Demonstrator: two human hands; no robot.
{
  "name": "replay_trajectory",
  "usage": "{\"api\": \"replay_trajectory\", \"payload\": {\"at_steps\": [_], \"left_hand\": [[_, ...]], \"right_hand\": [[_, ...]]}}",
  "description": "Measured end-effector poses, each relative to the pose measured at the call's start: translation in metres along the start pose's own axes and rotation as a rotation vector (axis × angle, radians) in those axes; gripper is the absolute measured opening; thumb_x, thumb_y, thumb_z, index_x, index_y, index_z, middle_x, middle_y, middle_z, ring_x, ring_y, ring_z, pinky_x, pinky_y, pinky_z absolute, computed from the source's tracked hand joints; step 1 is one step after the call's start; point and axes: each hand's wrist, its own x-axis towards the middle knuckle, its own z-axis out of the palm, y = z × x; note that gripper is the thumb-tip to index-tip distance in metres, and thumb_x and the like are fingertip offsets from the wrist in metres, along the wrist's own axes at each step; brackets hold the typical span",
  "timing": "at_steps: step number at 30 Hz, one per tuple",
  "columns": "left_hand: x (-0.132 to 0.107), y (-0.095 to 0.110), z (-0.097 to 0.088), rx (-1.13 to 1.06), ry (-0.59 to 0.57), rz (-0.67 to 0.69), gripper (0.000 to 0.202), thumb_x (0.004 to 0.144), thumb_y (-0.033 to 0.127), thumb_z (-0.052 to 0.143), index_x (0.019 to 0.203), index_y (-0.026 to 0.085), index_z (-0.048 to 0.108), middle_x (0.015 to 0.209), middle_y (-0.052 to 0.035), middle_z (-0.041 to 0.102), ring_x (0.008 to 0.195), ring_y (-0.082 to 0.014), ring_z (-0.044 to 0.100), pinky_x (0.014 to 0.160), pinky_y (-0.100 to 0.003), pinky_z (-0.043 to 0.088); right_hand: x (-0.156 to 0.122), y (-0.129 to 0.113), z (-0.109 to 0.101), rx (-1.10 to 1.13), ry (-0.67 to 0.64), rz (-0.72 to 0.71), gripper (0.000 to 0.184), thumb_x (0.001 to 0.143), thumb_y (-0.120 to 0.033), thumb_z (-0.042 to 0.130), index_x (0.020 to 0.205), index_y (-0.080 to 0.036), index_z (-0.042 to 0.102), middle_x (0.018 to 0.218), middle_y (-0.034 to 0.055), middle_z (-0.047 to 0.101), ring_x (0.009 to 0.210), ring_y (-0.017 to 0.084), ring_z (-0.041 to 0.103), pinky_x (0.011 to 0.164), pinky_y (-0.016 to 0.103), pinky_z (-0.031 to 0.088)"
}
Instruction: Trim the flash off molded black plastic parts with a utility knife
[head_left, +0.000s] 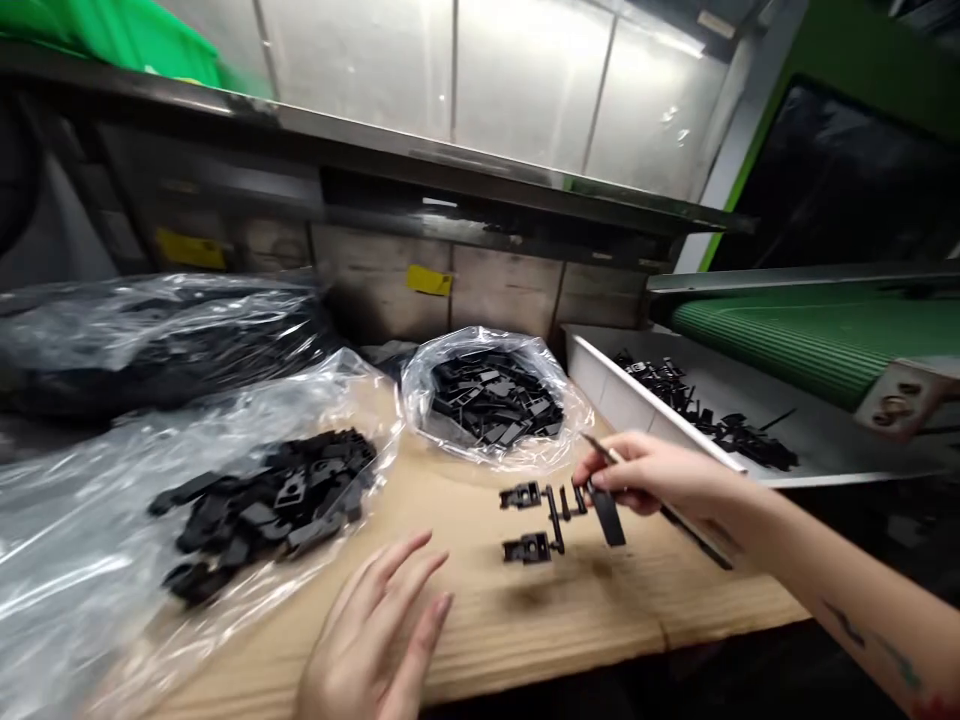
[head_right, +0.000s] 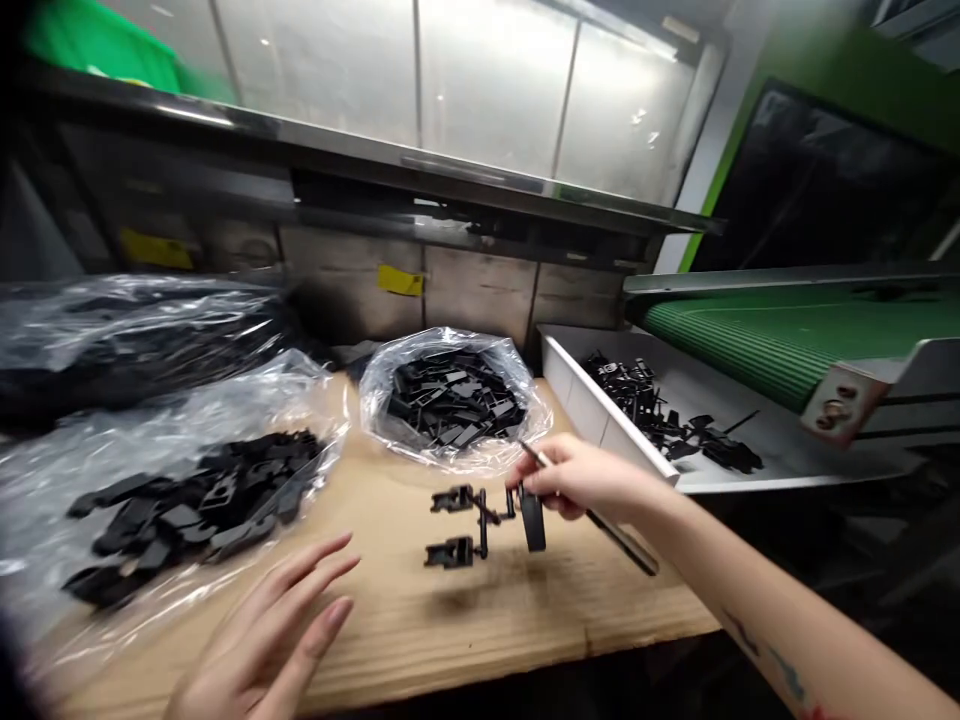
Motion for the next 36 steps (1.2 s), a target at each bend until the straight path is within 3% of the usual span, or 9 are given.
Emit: {"api": "replay_trajectory", "payload": {"at_steps": [3, 6, 11, 14, 16, 19, 24, 29, 36], "left_hand": [[0.011, 0.022, 0.002, 0.062, -0.213, 0.009, 0.038, 0.087, 0.033, 0.044, 0.124, 0.025, 0.045, 0.132, -0.0062, 0.047, 0.121, -0.0276, 0.041, 0.093, -0.046, 0.043], [0.021, 0.040, 0.014, 0.077, -0.402, 0.062, 0.044, 0.086, 0.033, 0.046, 0.128, 0.023, 0.042, 0.134, -0.0067, 0.043, 0.124, -0.0289, 0.037, 0.093, -0.050, 0.040], [0.025, 0.047, 0.029, 0.083, -0.473, 0.126, 0.035, 0.087, 0.020, 0.042, 0.121, 0.021, 0.050, 0.124, -0.0053, 0.055, 0.116, -0.0275, 0.048, 0.092, -0.055, 0.040], [0.023, 0.043, 0.031, 0.133, -0.405, 0.150, 0.036, 0.086, 0.020, 0.043, 0.121, 0.021, 0.050, 0.124, -0.0066, 0.055, 0.115, -0.0281, 0.048, 0.090, -0.054, 0.043], [0.023, 0.042, 0.033, 0.189, -0.354, 0.129, 0.039, 0.086, 0.023, 0.043, 0.124, 0.016, 0.047, 0.127, -0.0107, 0.051, 0.117, -0.0289, 0.046, 0.089, -0.050, 0.045], [0.026, 0.045, 0.037, 0.273, -0.387, 0.078, 0.038, 0.085, 0.022, 0.043, 0.121, 0.009, 0.050, 0.124, -0.0141, 0.053, 0.116, -0.0298, 0.047, 0.090, -0.050, 0.044], [0.027, 0.049, 0.041, 0.312, -0.442, 0.076, 0.035, 0.087, 0.016, 0.037, 0.117, 0.013, 0.054, 0.123, -0.0126, 0.054, 0.113, -0.0284, 0.051, 0.089, -0.052, 0.044], [0.024, 0.046, 0.040, 0.353, -0.411, 0.145, 0.035, 0.088, 0.020, 0.037, 0.118, 0.014, 0.053, 0.127, -0.0106, 0.051, 0.114, -0.0277, 0.050, 0.088, -0.051, 0.045], [0.024, 0.041, 0.042, 0.423, -0.380, 0.154, 0.037, 0.088, 0.030, 0.039, 0.119, 0.017, 0.052, 0.128, -0.0070, 0.050, 0.116, -0.0286, 0.048, 0.088, -0.048, 0.046]], "right_hand": [[0.008, 0.026, 0.026, -0.126, -0.049, -0.015, 0.018, 0.082, -0.027, 0.052, 0.090, -0.013, 0.060, 0.067, -0.0020, 0.058, 0.042, 0.004, 0.044, 0.040, 0.017, 0.035], [0.003, 0.025, 0.031, -0.253, 0.134, -0.128, 0.027, 0.082, -0.034, 0.049, 0.101, -0.018, 0.062, 0.088, 0.0036, 0.060, 0.067, 0.013, 0.056, 0.064, 0.027, 0.044], [-0.001, 0.003, 0.047, -0.344, 0.356, -0.263, 0.041, 0.082, -0.036, 0.048, 0.118, -0.017, 0.050, 0.081, 0.0035, 0.061, 0.074, 0.017, 0.057, 0.070, 0.029, 0.042], [0.009, -0.001, 0.062, -0.402, 0.395, -0.341, 0.018, 0.084, -0.024, 0.046, 0.090, -0.015, 0.060, 0.075, 0.0045, 0.061, 0.069, 0.017, 0.054, 0.065, 0.028, 0.038], [0.014, -0.002, 0.073, -0.442, 0.377, -0.388, 0.019, 0.082, -0.016, 0.044, 0.068, -0.016, 0.057, 0.068, 0.0044, 0.058, 0.064, 0.016, 0.050, 0.060, 0.027, 0.034], [0.019, -0.004, 0.084, -0.444, 0.312, -0.417, 0.018, 0.073, -0.007, 0.048, 0.059, -0.017, 0.051, 0.066, 0.0035, 0.056, 0.061, 0.015, 0.047, 0.058, 0.027, 0.030], [0.013, 0.003, 0.057, -0.228, 0.278, -0.269, 0.020, 0.079, -0.024, 0.048, 0.061, -0.017, 0.051, 0.060, 0.0031, 0.057, 0.054, 0.013, 0.049, 0.053, 0.026, 0.033], [-0.005, 0.041, 0.011, 0.122, 0.175, -0.006, 0.028, 0.077, -0.042, 0.052, 0.072, -0.015, 0.049, 0.075, 0.0122, 0.067, 0.041, 0.010, 0.053, 0.032, 0.019, 0.025], [-0.019, 0.069, 0.014, 0.244, 0.183, 0.097, 0.024, 0.073, -0.035, 0.057, 0.068, -0.012, 0.052, 0.053, 0.0024, 0.060, 0.032, 0.002, 0.036, 0.031, 0.015, 0.021]]}}
